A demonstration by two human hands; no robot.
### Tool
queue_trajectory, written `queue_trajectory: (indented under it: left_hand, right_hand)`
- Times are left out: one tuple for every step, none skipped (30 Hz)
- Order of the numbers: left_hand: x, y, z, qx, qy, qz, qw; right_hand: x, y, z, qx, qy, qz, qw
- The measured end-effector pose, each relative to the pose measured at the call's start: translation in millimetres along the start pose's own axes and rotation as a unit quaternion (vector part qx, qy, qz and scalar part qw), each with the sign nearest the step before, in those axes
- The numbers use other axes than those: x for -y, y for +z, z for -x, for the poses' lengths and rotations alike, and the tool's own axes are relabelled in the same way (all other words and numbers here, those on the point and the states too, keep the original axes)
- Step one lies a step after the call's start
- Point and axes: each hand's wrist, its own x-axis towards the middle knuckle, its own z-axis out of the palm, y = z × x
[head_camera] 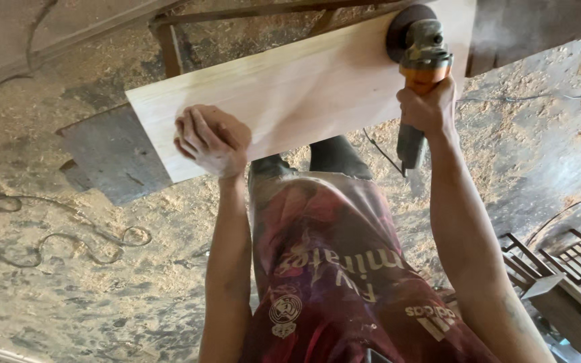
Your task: The person sands a piece of wood using a handheld power sander, moving the tool across the surface of the board.
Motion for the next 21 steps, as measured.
queue_trajectory:
  left_hand:
    - [-2,1,1,0.000,-0.003,0.004,1.000]
    - [-2,0,1,0.001,-0.004,0.006,1.000]
    - [-2,-1,1,0.001,-0.006,0.008,1.000]
    - [-3,-3,1,0.003,-0.006,0.007,1.000]
    - [-4,-5,1,0.005,-0.006,0.006,1.000]
    - [-5,-6,0,0.006,-0.006,0.004,1.000]
    - [-6,-6,-2,-0.002,-0.004,0.004,1.000]
    - [-6,-5,-3,-0.010,-0.001,0.003,1.000]
    - [-6,-4,-4,-0.018,0.001,0.001,1.000]
    - [-8,-3,-5,-0.020,0.000,-0.006,1.000]
    - [-10,-2,-7,-0.023,-0.001,-0.014,1.000]
    - [-10,-3,-6,-0.025,-0.003,-0.022,0.999]
    - [-9,-8,-5,-0.012,-0.005,-0.023,1.000]
    - [-13,-13,-3,0.002,-0.008,-0.022,1.000]
    - [-16,-16,-3,0.016,-0.010,-0.020,1.000]
    - [-17,-17,-4,0.015,-0.012,-0.018,1.000]
    - [-17,-18,-6,0.014,-0.014,-0.017,1.000]
    - [-17,-19,-8,0.014,-0.011,-0.014,1.000]
    - [-17,-21,-7,0.018,-0.009,-0.010,1.000]
    - [-16,-22,-8,0.021,-0.003,-0.002,1.000]
    - [-16,-23,-8,0.024,0.002,0.006,1.000]
  right_hand:
    - [0,-5,-8,-0.003,0.023,-0.004,1.000]
    - [-3,-9,-14,0.000,0.024,-0.027,0.999]
    - [-7,-16,-20,0.003,0.025,-0.051,0.998]
    - [-12,-23,-26,0.005,0.026,-0.074,0.997]
    - [-18,-29,-32,-0.004,0.029,-0.075,0.997]
    - [-22,-36,-39,-0.013,0.032,-0.075,0.997]
    - [-28,-41,-45,-0.022,0.034,-0.076,0.996]
    - [-35,-46,-49,-0.033,0.047,-0.095,0.994]
    - [-42,-52,-53,-0.043,0.061,-0.114,0.991]
    - [-47,-59,-59,-0.051,0.072,-0.131,0.987]
    - [-53,-65,-65,-0.077,0.091,-0.184,0.976]
    - [-58,-68,-69,-0.102,0.109,-0.235,0.960]
    - [-63,-66,-71,-0.128,0.127,-0.285,0.942]
    - [-67,-62,-70,-0.119,0.122,-0.277,0.946]
    - [-70,-57,-66,-0.111,0.117,-0.270,0.949]
    - [-71,-53,-60,-0.102,0.112,-0.262,0.953]
    - [-72,-39,-50,-0.065,0.067,-0.221,0.971]
    - [-71,-18,-36,-0.030,0.024,-0.181,0.983]
    - [-67,3,-22,-0.005,0.013,-0.240,0.971]
    - [-61,27,-5,0.010,-0.045,-0.164,0.985]
    - [-51,53,11,0.018,0.043,0.097,0.994]
